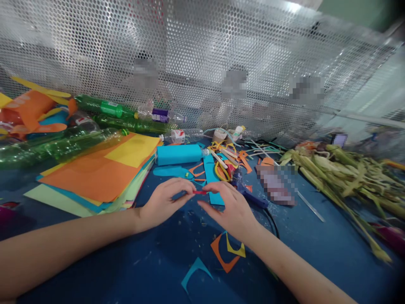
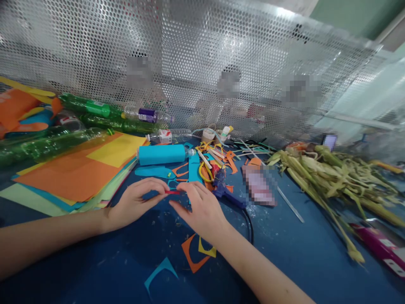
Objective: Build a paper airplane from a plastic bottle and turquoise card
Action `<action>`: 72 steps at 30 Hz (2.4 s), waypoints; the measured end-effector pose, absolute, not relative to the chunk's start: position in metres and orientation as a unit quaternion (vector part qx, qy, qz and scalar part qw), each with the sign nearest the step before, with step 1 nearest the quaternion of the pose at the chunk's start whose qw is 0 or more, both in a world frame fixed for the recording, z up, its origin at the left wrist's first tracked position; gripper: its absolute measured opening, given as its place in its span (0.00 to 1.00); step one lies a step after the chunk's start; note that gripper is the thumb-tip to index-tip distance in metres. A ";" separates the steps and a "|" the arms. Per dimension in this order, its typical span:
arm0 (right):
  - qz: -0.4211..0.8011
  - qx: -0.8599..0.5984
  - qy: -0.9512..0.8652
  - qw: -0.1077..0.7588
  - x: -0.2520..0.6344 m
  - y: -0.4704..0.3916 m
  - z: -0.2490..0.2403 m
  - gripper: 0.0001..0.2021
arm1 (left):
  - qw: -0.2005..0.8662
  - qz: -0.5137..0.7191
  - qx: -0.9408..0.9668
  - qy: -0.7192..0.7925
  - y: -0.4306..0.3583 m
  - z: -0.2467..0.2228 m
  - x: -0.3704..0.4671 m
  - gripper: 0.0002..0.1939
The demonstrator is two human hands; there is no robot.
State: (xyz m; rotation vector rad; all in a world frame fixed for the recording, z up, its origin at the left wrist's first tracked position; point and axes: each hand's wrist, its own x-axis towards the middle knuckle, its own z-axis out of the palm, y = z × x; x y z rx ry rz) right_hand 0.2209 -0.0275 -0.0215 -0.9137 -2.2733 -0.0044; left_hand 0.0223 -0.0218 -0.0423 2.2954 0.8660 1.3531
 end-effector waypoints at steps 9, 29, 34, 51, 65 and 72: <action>0.027 -0.373 -0.875 0.306 0.217 -0.030 -0.030 0.06 | 0.136 0.460 0.839 0.256 -0.023 -0.043 0.024 0.04; 0.188 -0.425 -0.827 0.318 0.219 -0.024 -0.022 0.05 | 0.231 0.446 0.790 0.352 -0.019 -0.042 0.025 0.04; 0.159 -0.483 -0.761 0.402 0.234 -0.009 -0.018 0.08 | 0.308 0.504 0.684 0.428 -0.008 -0.046 0.022 0.05; -0.012 -0.466 -0.848 0.254 0.242 0.016 -0.044 0.06 | 0.114 0.377 0.816 0.422 0.018 -0.049 0.027 0.09; -0.035 -0.428 -0.866 0.258 0.243 0.011 -0.045 0.04 | 0.132 0.334 0.840 0.407 0.040 -0.054 0.038 0.07; -0.030 -0.407 -0.880 0.243 0.243 0.007 -0.043 0.06 | 0.195 0.348 0.824 0.402 0.034 -0.053 0.039 0.08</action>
